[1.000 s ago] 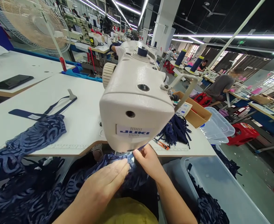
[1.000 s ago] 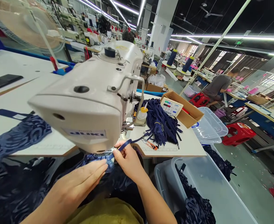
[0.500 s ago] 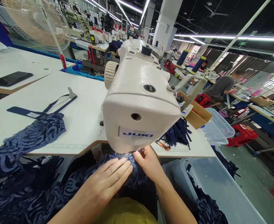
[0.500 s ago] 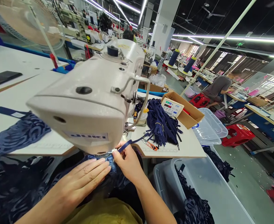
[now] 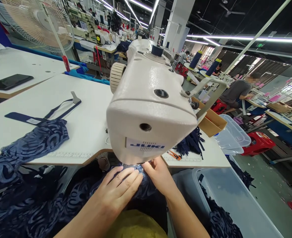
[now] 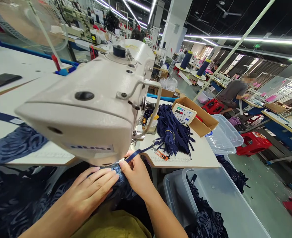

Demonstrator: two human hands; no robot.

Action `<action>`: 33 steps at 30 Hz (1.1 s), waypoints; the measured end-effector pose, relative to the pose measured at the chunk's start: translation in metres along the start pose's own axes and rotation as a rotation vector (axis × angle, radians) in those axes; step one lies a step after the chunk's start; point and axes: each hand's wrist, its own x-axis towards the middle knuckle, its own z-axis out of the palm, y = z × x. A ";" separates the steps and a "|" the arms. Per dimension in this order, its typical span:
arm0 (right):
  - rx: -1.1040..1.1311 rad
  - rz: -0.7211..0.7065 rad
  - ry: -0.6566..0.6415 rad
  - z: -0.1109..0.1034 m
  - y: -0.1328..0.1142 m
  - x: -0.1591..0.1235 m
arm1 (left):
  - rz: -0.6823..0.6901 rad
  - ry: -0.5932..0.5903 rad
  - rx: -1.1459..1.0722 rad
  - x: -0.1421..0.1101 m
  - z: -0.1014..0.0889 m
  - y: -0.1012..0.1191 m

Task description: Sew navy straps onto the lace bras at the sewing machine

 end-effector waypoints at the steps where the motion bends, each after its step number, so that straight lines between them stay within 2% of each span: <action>1: 0.022 0.000 0.011 0.001 0.001 -0.002 | -0.015 0.011 0.012 0.001 0.001 0.002; 5: 0.016 0.033 0.083 0.005 0.005 -0.005 | -0.072 0.056 0.120 0.008 0.004 0.014; 10: -0.140 0.025 0.086 0.001 0.001 0.016 | -0.095 -0.014 0.213 0.009 0.005 0.027; 17: -0.270 -0.103 -0.011 -0.002 -0.008 0.036 | -0.140 0.047 0.332 0.000 0.019 0.032; 22: -0.380 -0.227 -0.001 0.002 -0.011 0.040 | -0.174 0.054 0.382 0.003 0.022 0.037; 26: -0.483 -0.283 -0.051 0.003 -0.014 0.046 | -0.201 0.066 0.400 0.007 0.024 0.040; 33: -0.480 -0.299 0.012 0.000 -0.007 0.049 | -0.247 0.027 0.426 0.011 0.023 0.047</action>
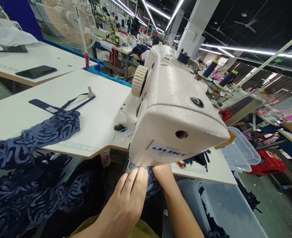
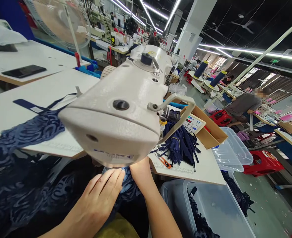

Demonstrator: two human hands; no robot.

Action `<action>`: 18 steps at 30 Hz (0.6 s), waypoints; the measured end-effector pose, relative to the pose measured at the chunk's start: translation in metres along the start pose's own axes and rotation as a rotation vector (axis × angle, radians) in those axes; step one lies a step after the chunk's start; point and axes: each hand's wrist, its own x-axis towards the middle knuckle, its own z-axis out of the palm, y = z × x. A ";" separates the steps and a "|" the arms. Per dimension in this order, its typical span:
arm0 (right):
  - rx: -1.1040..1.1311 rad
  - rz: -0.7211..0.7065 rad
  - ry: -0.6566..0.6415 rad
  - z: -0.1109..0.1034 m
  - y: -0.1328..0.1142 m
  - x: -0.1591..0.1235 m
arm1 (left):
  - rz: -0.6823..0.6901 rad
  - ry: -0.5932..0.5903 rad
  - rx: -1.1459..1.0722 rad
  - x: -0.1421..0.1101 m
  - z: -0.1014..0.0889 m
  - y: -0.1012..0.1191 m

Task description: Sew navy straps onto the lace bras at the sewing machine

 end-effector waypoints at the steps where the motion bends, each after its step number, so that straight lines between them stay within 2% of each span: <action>1: 0.009 0.007 0.003 0.000 0.002 -0.001 | -0.004 0.000 0.004 0.000 0.000 0.001; 10: 0.057 0.057 0.041 0.004 0.012 -0.003 | -0.023 -0.005 -0.007 0.001 0.002 0.002; 18: -0.148 -0.047 -0.033 0.005 0.025 -0.009 | 0.000 0.011 0.033 0.005 -0.001 0.000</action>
